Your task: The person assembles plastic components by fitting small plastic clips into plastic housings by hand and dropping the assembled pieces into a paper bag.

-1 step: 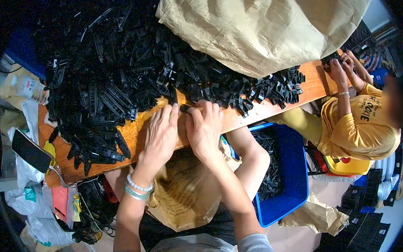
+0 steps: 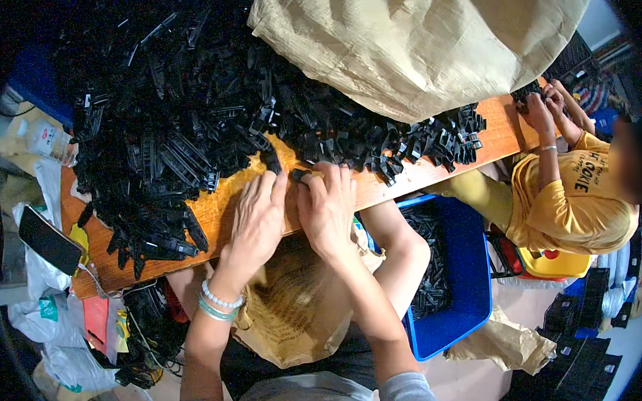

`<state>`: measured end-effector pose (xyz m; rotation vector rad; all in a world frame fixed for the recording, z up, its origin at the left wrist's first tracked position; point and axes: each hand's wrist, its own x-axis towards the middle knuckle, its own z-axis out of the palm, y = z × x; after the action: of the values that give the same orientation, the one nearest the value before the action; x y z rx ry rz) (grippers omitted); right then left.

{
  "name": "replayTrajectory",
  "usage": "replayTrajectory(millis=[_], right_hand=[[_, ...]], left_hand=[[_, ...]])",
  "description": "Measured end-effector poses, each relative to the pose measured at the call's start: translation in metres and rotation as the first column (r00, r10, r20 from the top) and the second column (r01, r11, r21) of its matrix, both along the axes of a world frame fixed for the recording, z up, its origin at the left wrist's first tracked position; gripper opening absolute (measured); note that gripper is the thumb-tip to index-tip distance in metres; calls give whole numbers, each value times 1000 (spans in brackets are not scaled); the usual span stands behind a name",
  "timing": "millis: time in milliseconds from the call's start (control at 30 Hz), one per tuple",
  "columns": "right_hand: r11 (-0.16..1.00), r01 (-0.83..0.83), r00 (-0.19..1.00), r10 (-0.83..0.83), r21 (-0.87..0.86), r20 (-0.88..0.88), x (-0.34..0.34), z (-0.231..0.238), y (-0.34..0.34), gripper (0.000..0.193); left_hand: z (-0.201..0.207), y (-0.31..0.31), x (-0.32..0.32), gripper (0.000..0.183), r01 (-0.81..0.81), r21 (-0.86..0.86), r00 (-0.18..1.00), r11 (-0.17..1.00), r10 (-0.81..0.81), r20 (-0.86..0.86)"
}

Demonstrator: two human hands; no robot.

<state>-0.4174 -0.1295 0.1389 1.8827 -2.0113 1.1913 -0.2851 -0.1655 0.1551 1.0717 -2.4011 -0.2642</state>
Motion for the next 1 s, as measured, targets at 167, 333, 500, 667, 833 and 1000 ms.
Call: replayTrajectory(millis=[167, 333, 500, 667, 833, 1000], right_hand=[[999, -39, 686, 31, -5, 727, 8, 14, 18, 30], [994, -70, 947, 92, -81, 309, -14, 6, 24, 29], [988, 53, 956, -92, 145, 279, -10, 13, 47, 27], [968, -82, 893, -35, 239, 448, -7, 12, 63, 27], [962, -95, 912, -20, 257, 410, -4, 19, 55, 30], [966, -78, 918, -26, 246, 395, 1, 17, 51, 33]], left_hand=[[5, 5, 8, 33, 141, -73, 988, 987, -144, -47], [-11, 6, 14, 34, 107, -44, 968, 993, -114, -222], [-16, 16, 12, 30, 57, -50, 938, 997, -71, -339], [-22, 16, 15, 36, 51, -86, 934, 995, -78, -349], [-21, 19, 15, 41, 106, 8, 895, 994, -92, -436], [-15, 20, 11, 30, 91, -8, 892, 996, -85, -445]])
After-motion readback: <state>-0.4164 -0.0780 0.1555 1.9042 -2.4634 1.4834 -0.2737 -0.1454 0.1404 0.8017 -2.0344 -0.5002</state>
